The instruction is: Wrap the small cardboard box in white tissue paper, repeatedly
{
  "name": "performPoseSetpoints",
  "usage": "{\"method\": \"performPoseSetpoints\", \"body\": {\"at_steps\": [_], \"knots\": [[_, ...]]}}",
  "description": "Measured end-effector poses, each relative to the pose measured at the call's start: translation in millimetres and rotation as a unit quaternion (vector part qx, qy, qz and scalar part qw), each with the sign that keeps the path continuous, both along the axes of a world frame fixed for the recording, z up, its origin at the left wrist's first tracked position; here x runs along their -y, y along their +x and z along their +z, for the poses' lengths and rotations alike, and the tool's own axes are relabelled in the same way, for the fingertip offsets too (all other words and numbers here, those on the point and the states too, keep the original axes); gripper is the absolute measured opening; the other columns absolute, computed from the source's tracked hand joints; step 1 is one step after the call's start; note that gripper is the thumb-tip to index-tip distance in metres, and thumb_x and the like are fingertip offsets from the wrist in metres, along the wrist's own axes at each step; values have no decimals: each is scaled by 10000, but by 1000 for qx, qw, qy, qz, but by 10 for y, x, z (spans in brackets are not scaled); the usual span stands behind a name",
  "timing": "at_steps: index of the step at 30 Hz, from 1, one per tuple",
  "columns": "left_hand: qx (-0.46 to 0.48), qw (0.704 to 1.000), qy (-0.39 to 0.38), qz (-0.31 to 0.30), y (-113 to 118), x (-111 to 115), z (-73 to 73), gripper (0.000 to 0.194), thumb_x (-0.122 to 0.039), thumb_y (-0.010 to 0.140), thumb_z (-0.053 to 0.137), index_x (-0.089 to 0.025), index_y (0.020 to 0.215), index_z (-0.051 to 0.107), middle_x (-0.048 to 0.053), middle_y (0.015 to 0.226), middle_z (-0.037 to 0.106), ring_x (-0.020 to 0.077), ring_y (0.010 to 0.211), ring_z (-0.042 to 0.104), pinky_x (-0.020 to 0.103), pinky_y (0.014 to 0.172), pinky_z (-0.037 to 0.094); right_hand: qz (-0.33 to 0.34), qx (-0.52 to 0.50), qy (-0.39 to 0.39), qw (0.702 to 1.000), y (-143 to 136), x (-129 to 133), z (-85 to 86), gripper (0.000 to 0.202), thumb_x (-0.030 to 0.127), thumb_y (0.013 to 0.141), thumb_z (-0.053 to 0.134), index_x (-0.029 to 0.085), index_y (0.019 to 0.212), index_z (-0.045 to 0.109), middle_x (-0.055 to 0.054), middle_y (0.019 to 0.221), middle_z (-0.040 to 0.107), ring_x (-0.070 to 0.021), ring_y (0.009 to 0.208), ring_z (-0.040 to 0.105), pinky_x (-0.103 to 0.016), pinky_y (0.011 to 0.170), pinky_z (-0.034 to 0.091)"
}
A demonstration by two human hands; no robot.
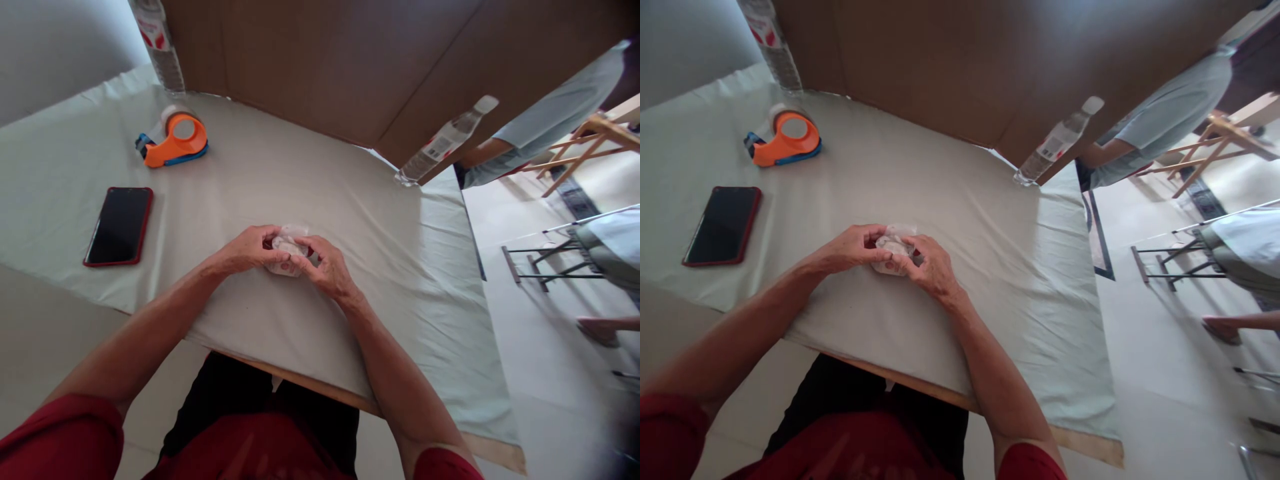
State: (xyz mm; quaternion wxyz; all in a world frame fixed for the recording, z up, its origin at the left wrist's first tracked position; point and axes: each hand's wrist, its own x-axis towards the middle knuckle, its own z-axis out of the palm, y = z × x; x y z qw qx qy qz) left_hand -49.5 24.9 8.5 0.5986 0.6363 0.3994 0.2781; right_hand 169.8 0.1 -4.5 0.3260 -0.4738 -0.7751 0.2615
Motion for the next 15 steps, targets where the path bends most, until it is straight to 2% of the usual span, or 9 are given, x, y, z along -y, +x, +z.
{"method": "performPoseSetpoints", "body": {"at_steps": [5,8,10,12,15], "knots": [[25,999,-37,-10,-8,-15,-35,508,-449,739,770,-176,1160,690,62,1014,733,207,906,691,327,802,547,3,-7,-19,1000,1,0,5,411,574,901,630,227,1097,733,-71,998,731,-166,739,591,-339,743,507],[34,998,-54,-9,-10,-23,-50,502,-438,725,784,-174,1143,696,58,1006,734,194,890,692,314,801,542,-23,-30,11,999,30,8,19,405,581,903,623,236,1086,731,-78,1013,690,-164,750,571,-328,712,503],[37,998,-57,-10,-10,-27,-53,505,-440,715,796,-172,1132,700,56,995,735,189,879,690,307,795,538,-52,-53,16,997,60,-5,20,446,596,903,614,235,1148,706,-99,1093,674,-182,814,594,-345,735,513],[34,998,-60,-10,-11,-31,-47,514,-440,708,801,-171,1134,701,57,990,735,189,874,689,302,784,536,-63,-85,-24,994,84,-35,7,590,646,860,645,233,1281,640,-140,1271,639,-230,978,632,-375,790,532],[27,998,-62,-12,-14,-32,-26,501,-436,714,796,-173,1131,707,57,997,739,189,872,689,293,770,531,-25,-136,-143,980,88,-83,-39,965,712,717,758,221,1492,457,-202,1458,541,-313,1207,607,-428,891,548]]}}
